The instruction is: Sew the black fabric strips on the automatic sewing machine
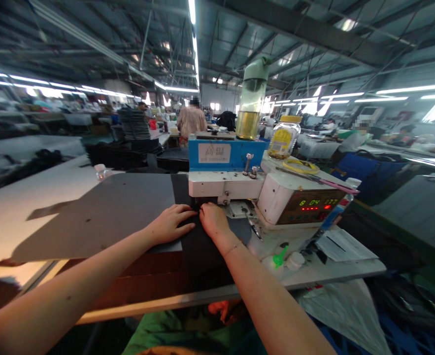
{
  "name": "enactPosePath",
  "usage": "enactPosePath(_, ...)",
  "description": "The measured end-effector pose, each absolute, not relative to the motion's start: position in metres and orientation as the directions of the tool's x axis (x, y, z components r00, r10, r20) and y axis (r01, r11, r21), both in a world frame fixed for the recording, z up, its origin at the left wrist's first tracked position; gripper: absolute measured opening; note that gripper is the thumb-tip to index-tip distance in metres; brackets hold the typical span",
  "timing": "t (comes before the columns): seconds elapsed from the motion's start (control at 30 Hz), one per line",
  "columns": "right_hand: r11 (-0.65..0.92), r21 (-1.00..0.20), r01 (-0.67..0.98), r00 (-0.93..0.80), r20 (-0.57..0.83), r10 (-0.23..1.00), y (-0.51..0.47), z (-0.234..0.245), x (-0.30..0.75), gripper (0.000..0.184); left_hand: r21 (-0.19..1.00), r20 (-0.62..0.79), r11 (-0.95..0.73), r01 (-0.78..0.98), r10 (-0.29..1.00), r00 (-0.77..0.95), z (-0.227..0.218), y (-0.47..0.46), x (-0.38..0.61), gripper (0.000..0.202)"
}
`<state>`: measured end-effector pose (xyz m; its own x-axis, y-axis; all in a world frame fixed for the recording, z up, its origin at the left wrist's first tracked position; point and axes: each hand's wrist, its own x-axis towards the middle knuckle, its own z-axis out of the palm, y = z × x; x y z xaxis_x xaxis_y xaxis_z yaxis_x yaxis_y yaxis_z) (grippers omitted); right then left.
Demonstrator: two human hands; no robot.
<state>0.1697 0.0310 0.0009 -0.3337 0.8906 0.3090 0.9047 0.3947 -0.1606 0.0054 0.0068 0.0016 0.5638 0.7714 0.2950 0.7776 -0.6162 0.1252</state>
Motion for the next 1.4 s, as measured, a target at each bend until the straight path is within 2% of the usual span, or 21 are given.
enactPosePath(0.37, 0.398, -0.137, 0.907, -0.342, 0.314, 0.886, 0.031, -0.001, 0.170, 0.022, 0.162, 0.252, -0.612, 0.774, 0.784, 0.568, 0.003, 0.008, 0.005, 0.045)
enactPosePath(0.57, 0.401, -0.126, 0.908, -0.347, 0.312, 0.884, 0.031, 0.000, 0.170, 0.021, 0.189, 0.164, -0.606, 0.772, 0.795, 0.584, 0.009, 0.010, 0.004, 0.052)
enactPosePath(0.73, 0.403, -0.124, 0.907, -0.351, 0.311, 0.883, 0.031, 0.001, 0.170, 0.021, 0.232, 0.116, -0.603, 0.763, 0.796, 0.594, 0.016, 0.013, 0.004, 0.044)
enactPosePath(1.03, 0.411, -0.109, 0.905, -0.364, 0.303, 0.881, 0.030, 0.004, 0.169, 0.023, 0.249, 0.140, -0.613, 0.750, 0.789, 0.598, 0.015, 0.032, -0.003, 0.033)
enactPosePath(1.27, 0.406, -0.106, 0.908, -0.360, 0.303, 0.883, 0.033, 0.005, 0.167, 0.024, 0.226, 0.163, -0.615, 0.755, 0.788, 0.594, 0.008, 0.055, -0.010, 0.035)
enactPosePath(1.4, 0.401, -0.146, 0.905, -0.345, 0.304, 0.888, 0.029, 0.006, 0.169, 0.023, 0.210, 0.162, -0.561, 0.801, 0.827, 0.538, 0.007, 0.067, -0.020, 0.036)
